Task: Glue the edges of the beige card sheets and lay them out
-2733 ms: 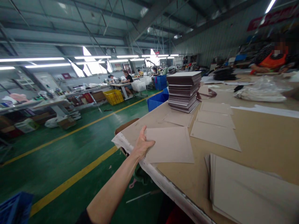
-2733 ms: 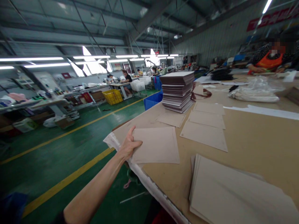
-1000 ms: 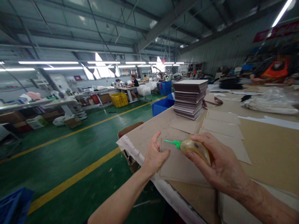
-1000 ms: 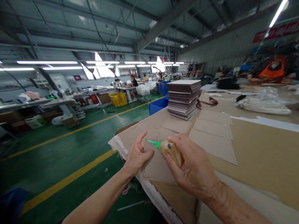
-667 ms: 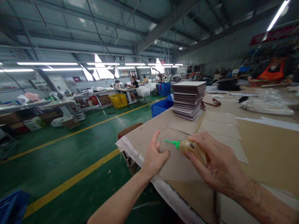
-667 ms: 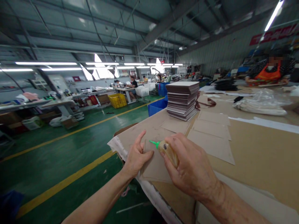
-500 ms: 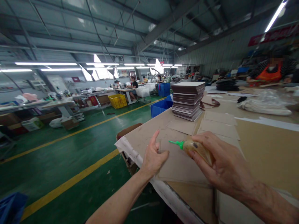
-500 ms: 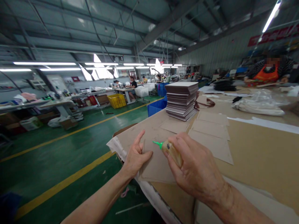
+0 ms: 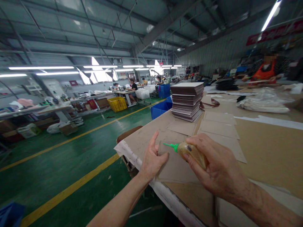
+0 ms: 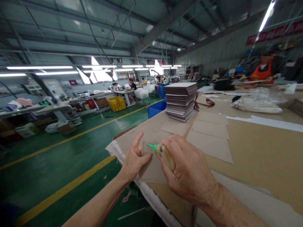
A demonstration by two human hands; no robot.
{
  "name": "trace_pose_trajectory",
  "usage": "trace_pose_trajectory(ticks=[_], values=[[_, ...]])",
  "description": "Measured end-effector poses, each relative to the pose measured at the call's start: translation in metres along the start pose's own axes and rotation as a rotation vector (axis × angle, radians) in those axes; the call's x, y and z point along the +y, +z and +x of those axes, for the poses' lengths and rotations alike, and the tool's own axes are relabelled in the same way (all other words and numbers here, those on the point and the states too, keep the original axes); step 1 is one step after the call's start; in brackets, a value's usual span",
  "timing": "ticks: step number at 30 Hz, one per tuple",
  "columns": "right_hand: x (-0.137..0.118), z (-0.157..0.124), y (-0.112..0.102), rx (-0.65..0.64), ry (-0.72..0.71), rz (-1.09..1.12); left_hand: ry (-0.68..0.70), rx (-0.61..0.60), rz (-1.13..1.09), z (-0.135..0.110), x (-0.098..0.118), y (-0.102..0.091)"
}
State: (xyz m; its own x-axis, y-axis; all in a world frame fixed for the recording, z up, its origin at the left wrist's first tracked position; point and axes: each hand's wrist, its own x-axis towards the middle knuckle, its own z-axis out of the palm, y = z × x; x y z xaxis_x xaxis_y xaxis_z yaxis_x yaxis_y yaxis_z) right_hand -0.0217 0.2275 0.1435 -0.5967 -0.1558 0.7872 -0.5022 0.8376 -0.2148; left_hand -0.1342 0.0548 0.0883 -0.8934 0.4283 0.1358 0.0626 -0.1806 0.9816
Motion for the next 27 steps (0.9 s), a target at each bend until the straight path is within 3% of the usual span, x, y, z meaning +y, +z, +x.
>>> trace_pose_trajectory(ticks=[9,17,27], values=[[0.031,-0.034,-0.023,-0.009,0.094,-0.194,-0.026,0.000,0.064,0.004,-0.003,-0.004],[0.053,-0.059,-0.038,0.066,0.171,-0.278,-0.066,0.001,-0.010,0.007,-0.003,-0.005],[0.026,-0.033,-0.014,0.055,0.120,-0.018,-0.045,-0.009,-0.004,0.006,0.001,0.000]])
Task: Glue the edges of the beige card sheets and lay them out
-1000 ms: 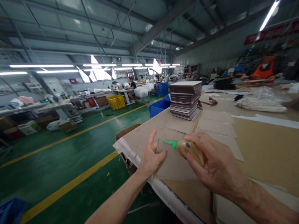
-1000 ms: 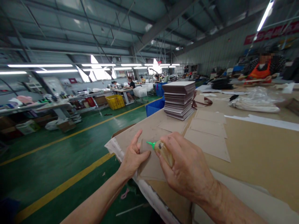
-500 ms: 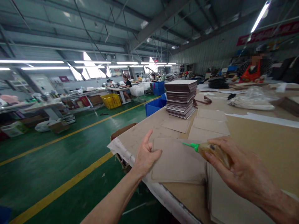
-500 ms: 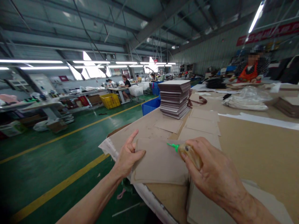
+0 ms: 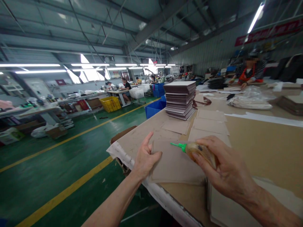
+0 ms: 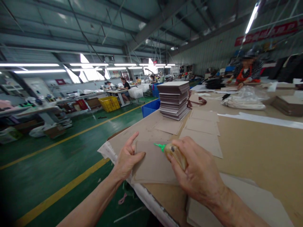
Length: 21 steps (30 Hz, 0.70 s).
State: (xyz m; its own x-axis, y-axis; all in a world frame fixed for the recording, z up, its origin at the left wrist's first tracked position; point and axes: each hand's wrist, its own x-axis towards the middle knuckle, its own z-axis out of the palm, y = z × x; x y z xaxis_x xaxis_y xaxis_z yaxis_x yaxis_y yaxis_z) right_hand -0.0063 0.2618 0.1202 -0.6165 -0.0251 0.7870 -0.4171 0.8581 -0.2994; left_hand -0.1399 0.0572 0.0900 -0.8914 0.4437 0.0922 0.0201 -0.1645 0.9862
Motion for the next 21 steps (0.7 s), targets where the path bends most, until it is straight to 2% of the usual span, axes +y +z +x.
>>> trace_pose_trajectory(ticks=[6,10,17,21], values=[[-0.024,0.018,0.016,0.022,-0.084,0.092,0.018,-0.013,-0.043,-0.005,0.011,0.008],[-0.026,0.019,0.016,0.016,-0.084,0.061,0.028,-0.011,-0.033,-0.007,0.014,0.009],[0.003,-0.002,-0.012,0.060,0.011,-0.078,0.017,-0.042,-0.051,-0.003,0.004,0.002],[0.010,-0.013,-0.028,0.100,0.073,-0.087,0.013,-0.023,-0.059,-0.001,0.004,0.003]])
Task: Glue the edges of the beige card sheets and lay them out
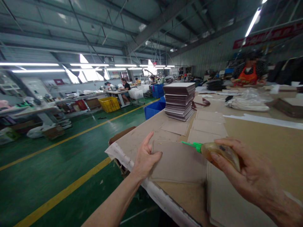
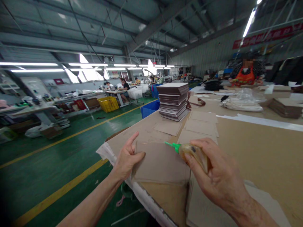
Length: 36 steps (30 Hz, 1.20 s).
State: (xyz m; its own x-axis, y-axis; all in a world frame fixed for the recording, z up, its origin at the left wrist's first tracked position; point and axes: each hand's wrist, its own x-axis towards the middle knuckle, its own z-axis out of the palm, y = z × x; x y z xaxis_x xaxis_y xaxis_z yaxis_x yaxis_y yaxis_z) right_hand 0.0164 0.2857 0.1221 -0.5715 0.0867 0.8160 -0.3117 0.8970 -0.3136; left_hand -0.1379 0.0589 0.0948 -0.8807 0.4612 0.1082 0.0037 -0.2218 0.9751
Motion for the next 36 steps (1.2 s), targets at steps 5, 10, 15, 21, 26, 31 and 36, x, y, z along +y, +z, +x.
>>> trace_pose_trajectory(ticks=[5,10,15,21,26,31,36], values=[[0.001,-0.007,-0.004,0.054,0.104,0.055,-0.005,0.001,-0.015,0.003,0.001,0.001],[-0.005,-0.003,0.005,0.001,0.014,0.091,0.001,-0.002,0.002,0.001,0.001,0.001],[-0.006,-0.004,0.004,-0.026,-0.046,0.020,0.017,-0.021,0.031,-0.001,0.002,0.001],[0.018,-0.024,-0.012,-0.013,0.039,-0.143,0.002,-0.015,0.016,0.000,0.001,0.001],[0.024,-0.034,-0.018,0.010,0.094,-0.189,0.009,-0.011,0.020,0.001,-0.001,-0.001],[0.008,-0.030,-0.008,0.027,0.035,-0.139,-0.001,-0.020,0.020,0.001,0.001,-0.001],[0.011,-0.029,-0.010,0.010,0.056,-0.144,-0.011,-0.003,0.005,0.001,0.002,0.001]])
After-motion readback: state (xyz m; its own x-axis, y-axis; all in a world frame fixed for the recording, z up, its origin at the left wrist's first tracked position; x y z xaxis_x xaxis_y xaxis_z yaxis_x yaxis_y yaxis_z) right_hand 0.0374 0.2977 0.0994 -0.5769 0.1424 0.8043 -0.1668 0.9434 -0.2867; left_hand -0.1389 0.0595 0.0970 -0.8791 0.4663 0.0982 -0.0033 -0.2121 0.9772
